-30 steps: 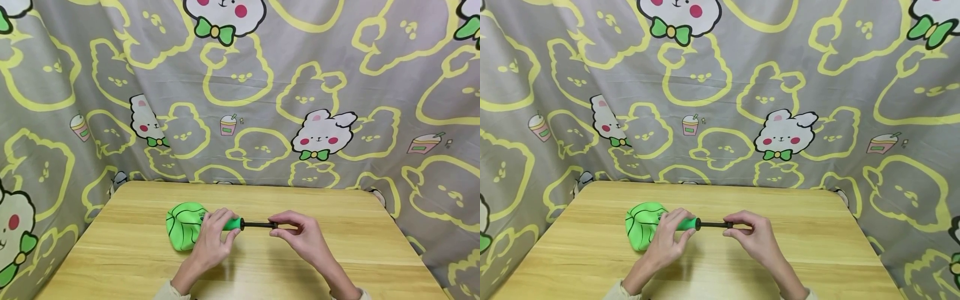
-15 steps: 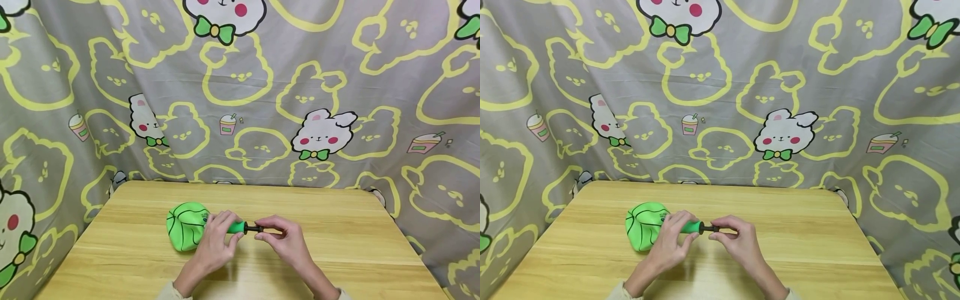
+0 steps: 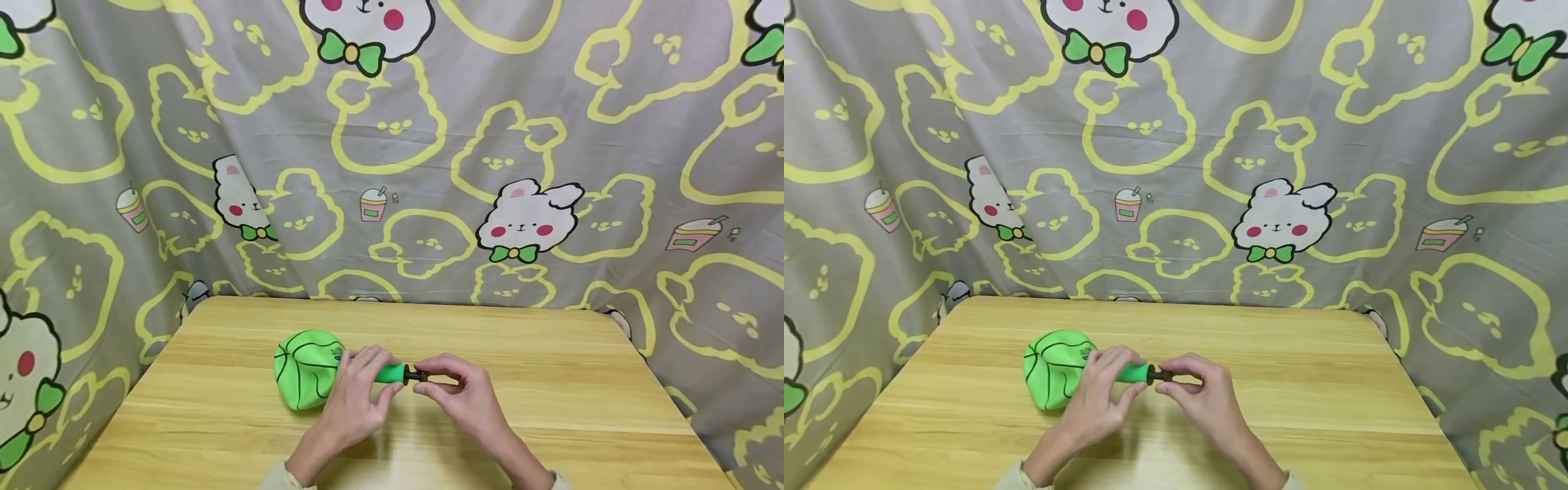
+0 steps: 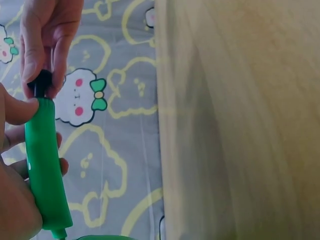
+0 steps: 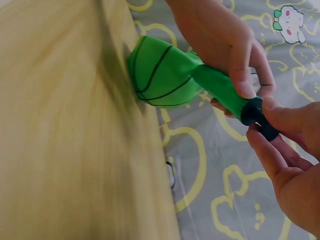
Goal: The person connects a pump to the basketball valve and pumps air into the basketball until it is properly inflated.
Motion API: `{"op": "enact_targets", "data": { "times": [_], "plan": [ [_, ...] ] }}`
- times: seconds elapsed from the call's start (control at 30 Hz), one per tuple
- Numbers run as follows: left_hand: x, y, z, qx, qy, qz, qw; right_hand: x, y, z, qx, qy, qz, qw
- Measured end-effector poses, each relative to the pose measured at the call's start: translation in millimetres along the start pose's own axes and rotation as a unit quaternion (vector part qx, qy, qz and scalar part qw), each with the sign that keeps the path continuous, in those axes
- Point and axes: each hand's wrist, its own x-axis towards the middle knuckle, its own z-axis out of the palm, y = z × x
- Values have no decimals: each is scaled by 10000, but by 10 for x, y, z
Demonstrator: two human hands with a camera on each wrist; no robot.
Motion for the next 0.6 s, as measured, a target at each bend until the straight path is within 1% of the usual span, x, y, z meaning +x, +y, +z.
{"op": "enact_targets", "data": {
  "times": [0.2, 0.33, 0.6],
  "plan": [
    [11, 9, -41, -228, 10, -109, 9997, 18, -121, -137, -83, -178, 104, 9998],
    [16, 12, -60, -301, 4, -188, 9994, 20, -203, -254, -109, -286, 113, 9995],
    [24, -7, -94, -314, 41, -318, 9990, 22, -338, -495, -166, -491, -73, 9986]
  ]
}}
